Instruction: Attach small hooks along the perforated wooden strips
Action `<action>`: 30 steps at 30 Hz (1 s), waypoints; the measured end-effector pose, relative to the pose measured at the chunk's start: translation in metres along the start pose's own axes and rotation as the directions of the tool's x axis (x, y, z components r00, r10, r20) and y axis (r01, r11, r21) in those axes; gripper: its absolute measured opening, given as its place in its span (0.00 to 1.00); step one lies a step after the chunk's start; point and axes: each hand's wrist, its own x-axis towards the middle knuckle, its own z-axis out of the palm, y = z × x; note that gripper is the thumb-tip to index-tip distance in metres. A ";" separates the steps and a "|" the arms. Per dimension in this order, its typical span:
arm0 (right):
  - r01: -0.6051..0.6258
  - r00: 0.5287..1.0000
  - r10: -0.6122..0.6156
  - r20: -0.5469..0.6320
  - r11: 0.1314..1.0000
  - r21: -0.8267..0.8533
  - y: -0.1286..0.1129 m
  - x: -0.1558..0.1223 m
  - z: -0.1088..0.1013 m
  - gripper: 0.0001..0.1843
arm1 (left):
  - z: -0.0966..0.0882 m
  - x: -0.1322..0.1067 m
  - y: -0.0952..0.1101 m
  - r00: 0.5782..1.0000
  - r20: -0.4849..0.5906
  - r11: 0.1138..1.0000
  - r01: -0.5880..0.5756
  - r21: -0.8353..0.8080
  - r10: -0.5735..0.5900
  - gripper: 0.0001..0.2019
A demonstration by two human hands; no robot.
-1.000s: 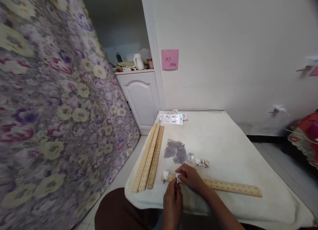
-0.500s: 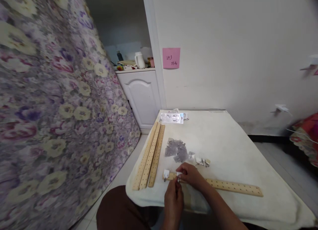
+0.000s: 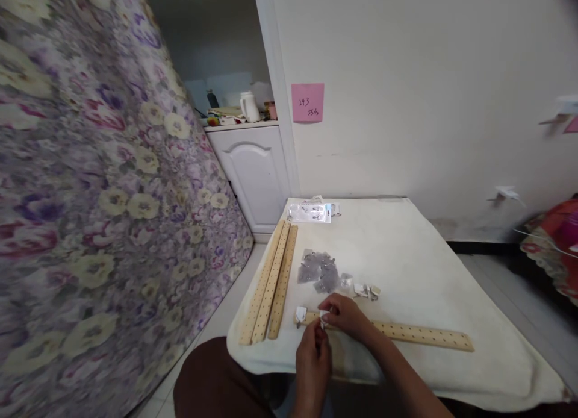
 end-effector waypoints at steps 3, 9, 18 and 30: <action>0.021 1.000 -0.020 -0.003 1.000 0.021 -0.001 -0.001 -0.001 0.13 | 0.000 0.000 0.002 1.000 0.003 1.000 0.019 -0.003 -0.019 0.16; 0.029 0.999 -0.028 -0.038 0.999 0.023 -0.002 -0.003 -0.002 0.11 | -0.001 -0.002 0.004 0.999 0.008 0.999 0.039 -0.030 -0.039 0.17; 0.045 0.994 -0.041 -0.097 0.998 0.042 -0.006 -0.008 -0.008 0.10 | -0.003 -0.001 0.005 0.999 -0.041 0.999 0.027 0.047 -0.025 0.04; 0.155 0.984 -0.158 -0.080 0.987 -0.040 -0.002 -0.012 -0.007 0.12 | -0.005 -0.004 0.006 0.999 0.038 0.987 -0.038 0.156 0.032 0.04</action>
